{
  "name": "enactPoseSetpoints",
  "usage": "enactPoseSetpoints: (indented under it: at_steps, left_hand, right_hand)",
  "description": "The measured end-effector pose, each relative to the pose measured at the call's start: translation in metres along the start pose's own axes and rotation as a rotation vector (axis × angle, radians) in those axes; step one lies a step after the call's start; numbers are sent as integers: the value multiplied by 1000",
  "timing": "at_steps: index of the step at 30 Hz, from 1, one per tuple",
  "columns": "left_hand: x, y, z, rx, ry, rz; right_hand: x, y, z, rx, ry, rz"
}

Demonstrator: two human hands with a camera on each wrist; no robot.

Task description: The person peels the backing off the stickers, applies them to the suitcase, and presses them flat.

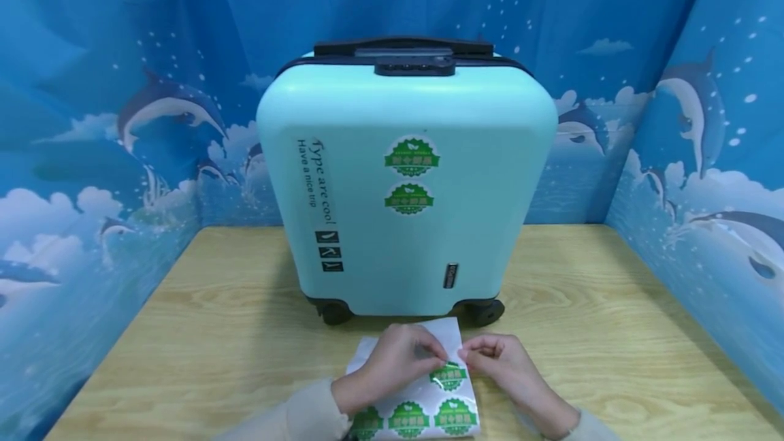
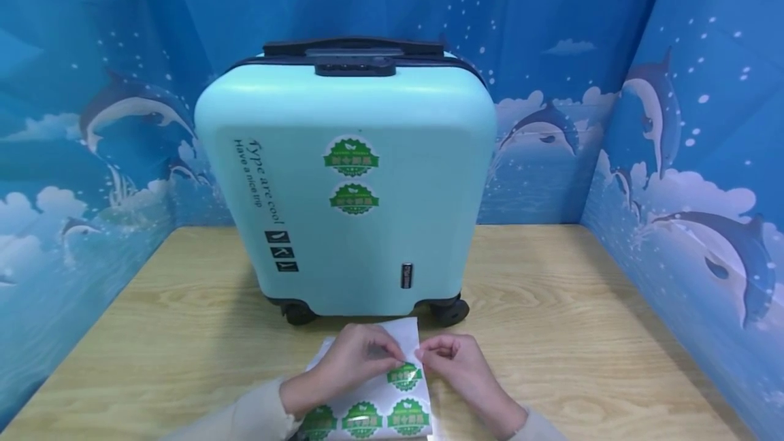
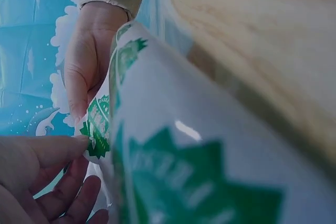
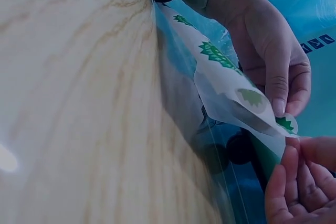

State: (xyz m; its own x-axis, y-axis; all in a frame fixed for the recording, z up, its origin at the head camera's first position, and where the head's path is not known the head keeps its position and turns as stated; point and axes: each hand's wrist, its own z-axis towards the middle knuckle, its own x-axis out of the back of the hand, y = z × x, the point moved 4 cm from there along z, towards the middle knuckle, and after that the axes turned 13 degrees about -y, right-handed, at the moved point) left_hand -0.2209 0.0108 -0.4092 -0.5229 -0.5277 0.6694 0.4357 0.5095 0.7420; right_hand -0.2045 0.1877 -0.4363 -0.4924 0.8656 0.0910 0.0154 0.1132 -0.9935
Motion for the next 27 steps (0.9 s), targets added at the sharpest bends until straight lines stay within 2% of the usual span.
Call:
enactPoseSetpoints:
  at_steps: [5, 9, 19, 27]
  left_hand:
    - [4, 2, 0, -25, -28, 37]
    - [9, 4, -2, -59, -68, 22]
    - [21, 4, -4, -85, -162, -136]
    - [28, 4, -6, -116, -173, -182]
  right_hand:
    - [1, -2, -1, -27, 8, -20]
    - [1, -2, -1, -59, 14, -24]
    - [1, -2, -1, -29, 35, -45]
    - [3, -2, -1, -18, 30, -37]
